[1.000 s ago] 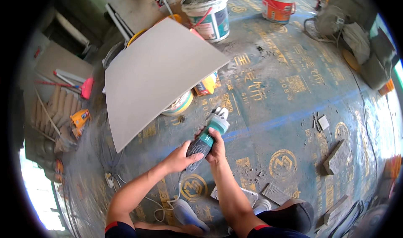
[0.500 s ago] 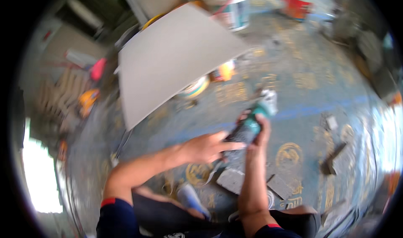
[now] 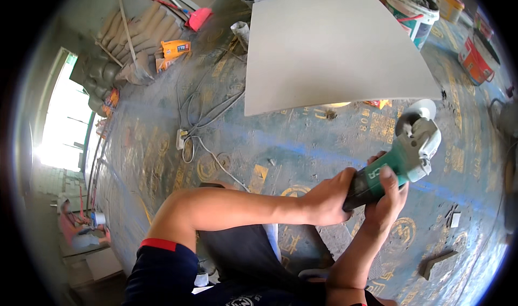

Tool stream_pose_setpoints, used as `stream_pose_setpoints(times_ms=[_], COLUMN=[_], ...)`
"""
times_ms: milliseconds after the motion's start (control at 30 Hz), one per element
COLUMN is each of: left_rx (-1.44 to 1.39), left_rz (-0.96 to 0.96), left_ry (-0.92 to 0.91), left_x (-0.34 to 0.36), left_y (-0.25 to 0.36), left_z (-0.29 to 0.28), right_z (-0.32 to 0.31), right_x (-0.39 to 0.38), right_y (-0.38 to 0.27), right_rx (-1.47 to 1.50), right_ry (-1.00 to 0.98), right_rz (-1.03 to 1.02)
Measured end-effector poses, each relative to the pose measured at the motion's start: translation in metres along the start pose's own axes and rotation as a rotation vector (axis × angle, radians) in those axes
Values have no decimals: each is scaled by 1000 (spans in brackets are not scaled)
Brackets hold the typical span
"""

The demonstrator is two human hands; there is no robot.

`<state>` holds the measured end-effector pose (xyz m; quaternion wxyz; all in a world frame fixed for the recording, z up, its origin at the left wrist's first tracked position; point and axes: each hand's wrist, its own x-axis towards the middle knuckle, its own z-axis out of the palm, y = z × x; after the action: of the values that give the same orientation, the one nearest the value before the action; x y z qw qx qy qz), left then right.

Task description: The person positions a tile on a wall, trims the edge of another tile using a hand grinder, applies mortar to the back of the trimmed tile with a trowel, and then places the tile onto the wall.

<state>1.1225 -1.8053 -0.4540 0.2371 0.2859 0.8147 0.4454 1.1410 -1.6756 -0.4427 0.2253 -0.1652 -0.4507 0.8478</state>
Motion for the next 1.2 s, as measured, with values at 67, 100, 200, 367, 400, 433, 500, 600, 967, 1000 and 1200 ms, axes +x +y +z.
stream_pose_setpoints(times_ms=[67, 100, 200, 367, 400, 433, 500, 600, 967, 1000, 1200], left_rx=[-66, -93, 192, 115, -107, -36, 8, 37, -530, -555, -664], left_rz=[11, -10, -83, -319, -260, -185, -281, -378, -329, -316, -270], left_ry=[20, 16, -235, -249, 44, 469, 962, 873, 458, 448, 436], left_x=[-10, -16, -31, -45, -47, -43, -38, -26, 3, 3, 9], left_y=[0, 2, 7, 23, 12, -11, -64, -114, -154, -158, -162], left_z=[-10, -12, -38, -192, -223, -244, -273, -266, -254, -256, -257], right_z=[6, 8, 20, 33, 25, 28, 53, 71, 97, 99, 100], right_x=[-4, -5, -11, -25, -25, -30, -46, -53, -57, -56, -54], right_y=[2, 4, 6, 29, 41, 51, 55, 65, 93, 95, 101], right_rx=[-13, -18, -192, -461, -530, -545, -614, -759, -973, -1001, -1016], right_ry=[-170, -256, -252, -208, -277, -341, -441, -589, -692, -696, -685], right_rz=[37, 57, 85, 177, 174, 143, 133, 148, 238, 259, 280])
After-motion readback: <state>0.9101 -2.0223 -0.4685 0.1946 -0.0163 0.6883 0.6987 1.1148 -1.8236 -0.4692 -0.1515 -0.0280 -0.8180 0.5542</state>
